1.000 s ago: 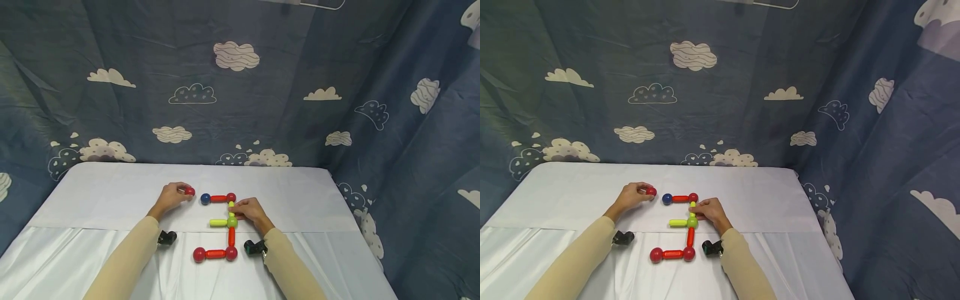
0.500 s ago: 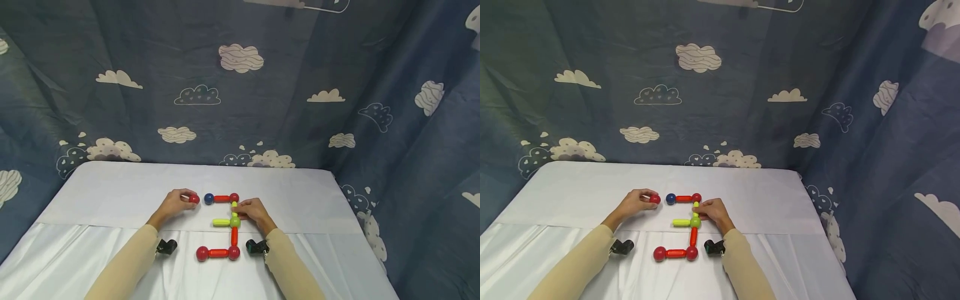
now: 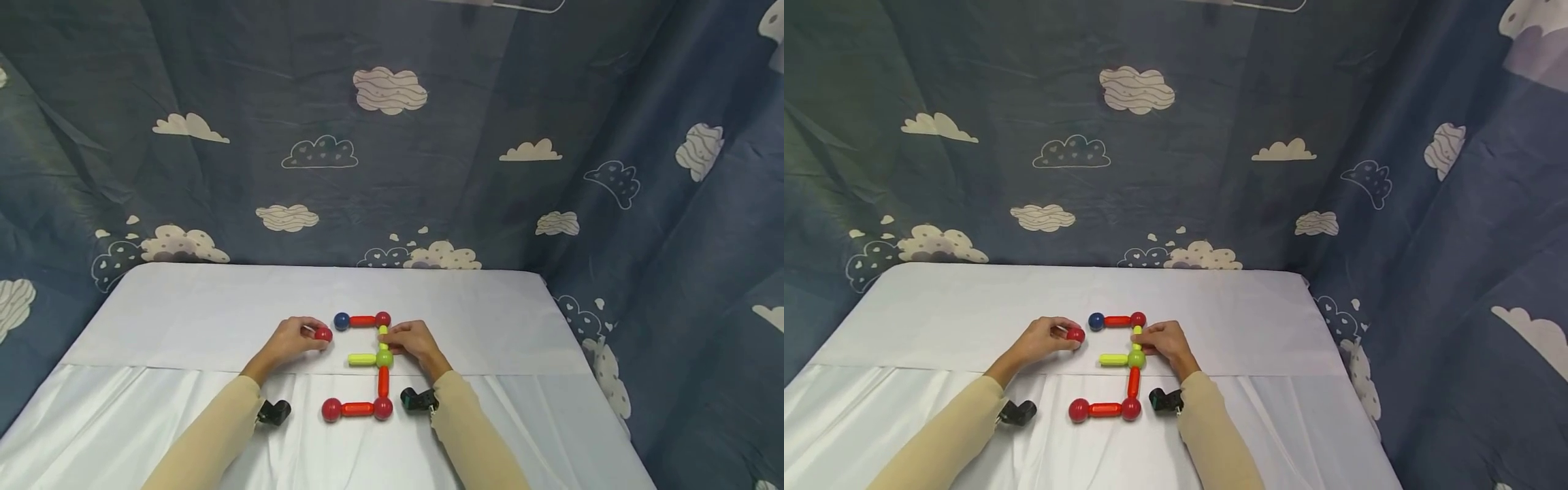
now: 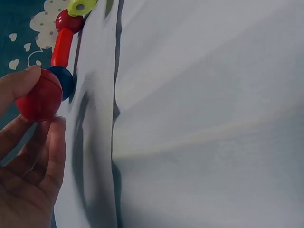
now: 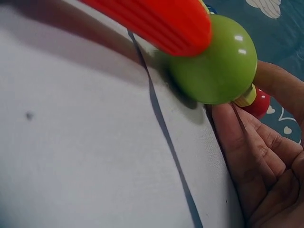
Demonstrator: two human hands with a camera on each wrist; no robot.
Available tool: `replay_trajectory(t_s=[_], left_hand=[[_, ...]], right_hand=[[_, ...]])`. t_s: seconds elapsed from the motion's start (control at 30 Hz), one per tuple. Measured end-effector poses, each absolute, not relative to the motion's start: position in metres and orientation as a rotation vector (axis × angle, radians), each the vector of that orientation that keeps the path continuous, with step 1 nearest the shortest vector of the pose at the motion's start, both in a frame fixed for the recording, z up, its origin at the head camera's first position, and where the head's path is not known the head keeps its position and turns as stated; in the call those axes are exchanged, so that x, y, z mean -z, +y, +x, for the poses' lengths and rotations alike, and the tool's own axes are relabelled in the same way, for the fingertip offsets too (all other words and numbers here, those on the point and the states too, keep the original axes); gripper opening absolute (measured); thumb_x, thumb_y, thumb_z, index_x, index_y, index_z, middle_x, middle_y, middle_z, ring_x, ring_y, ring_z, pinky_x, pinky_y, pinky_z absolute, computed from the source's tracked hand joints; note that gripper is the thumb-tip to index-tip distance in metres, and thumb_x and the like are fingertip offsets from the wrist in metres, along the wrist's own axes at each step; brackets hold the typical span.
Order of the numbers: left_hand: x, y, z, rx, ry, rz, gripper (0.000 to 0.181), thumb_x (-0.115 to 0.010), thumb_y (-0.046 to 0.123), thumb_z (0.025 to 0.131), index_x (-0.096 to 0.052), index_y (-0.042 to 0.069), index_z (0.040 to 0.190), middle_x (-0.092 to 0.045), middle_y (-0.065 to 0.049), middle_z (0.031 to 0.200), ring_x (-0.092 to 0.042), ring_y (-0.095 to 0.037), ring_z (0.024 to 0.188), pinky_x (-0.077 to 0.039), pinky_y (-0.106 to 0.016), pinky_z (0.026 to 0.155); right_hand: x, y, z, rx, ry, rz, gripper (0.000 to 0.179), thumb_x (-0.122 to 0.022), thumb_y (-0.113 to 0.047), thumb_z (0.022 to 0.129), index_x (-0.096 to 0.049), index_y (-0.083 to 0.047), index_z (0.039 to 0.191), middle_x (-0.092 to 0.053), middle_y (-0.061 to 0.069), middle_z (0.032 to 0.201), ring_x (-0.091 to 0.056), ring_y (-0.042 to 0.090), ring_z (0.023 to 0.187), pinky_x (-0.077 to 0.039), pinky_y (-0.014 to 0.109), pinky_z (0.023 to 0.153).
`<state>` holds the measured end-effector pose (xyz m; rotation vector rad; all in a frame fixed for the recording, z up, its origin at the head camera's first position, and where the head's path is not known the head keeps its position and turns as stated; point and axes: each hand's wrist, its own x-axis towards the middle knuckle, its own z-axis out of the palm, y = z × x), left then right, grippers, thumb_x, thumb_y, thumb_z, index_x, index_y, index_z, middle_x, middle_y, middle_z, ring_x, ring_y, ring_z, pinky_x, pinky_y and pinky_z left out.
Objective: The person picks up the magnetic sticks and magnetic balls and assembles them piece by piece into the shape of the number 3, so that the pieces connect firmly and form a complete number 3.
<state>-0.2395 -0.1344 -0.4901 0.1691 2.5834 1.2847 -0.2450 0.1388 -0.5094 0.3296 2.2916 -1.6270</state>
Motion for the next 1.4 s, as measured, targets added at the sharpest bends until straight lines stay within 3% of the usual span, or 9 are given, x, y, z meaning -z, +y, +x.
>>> replay_trajectory(t_s=[0.23, 0.77, 1.4], left_hand=[[0.491, -0.127, -0.230, -1.230, 2.601, 0.252, 0.036, -0.081, 0.013, 0.076, -0.069, 0.005, 0.109, -0.064, -0.002, 0.090, -0.056, -0.015, 0.082, -0.046, -0.030, 0.075], [0.498, -0.115, -0.215, -1.256, 2.501, 0.549, 0.034, -0.080, 0.009, 0.074, -0.069, 0.004, 0.105, -0.060, 0.001, 0.081, -0.053, -0.012, 0.075, -0.045, -0.025, 0.068], [0.506, -0.114, -0.215, -1.340, 2.472, 0.429, 0.036, -0.079, 0.013, 0.078, -0.068, 0.005, 0.110, -0.060, 0.000, 0.085, -0.051, -0.014, 0.079, -0.041, -0.029, 0.070]], right_hand=[[0.509, 0.142, -0.245, 1.622, 2.305, 0.359, 0.028, -0.082, -0.022, 0.077, -0.070, -0.001, 0.093, -0.068, 0.007, 0.083, -0.062, 0.014, 0.065, -0.053, 0.024, 0.063], [0.514, 0.141, -0.242, 1.664, 2.315, 0.337, 0.027, -0.082, -0.019, 0.077, -0.070, 0.000, 0.092, -0.066, 0.006, 0.079, -0.061, 0.013, 0.065, -0.054, 0.024, 0.061], [0.508, 0.138, -0.243, 1.660, 2.312, 0.309, 0.027, -0.082, -0.018, 0.076, -0.070, 0.000, 0.092, -0.066, 0.006, 0.080, -0.061, 0.012, 0.065, -0.054, 0.024, 0.062]])
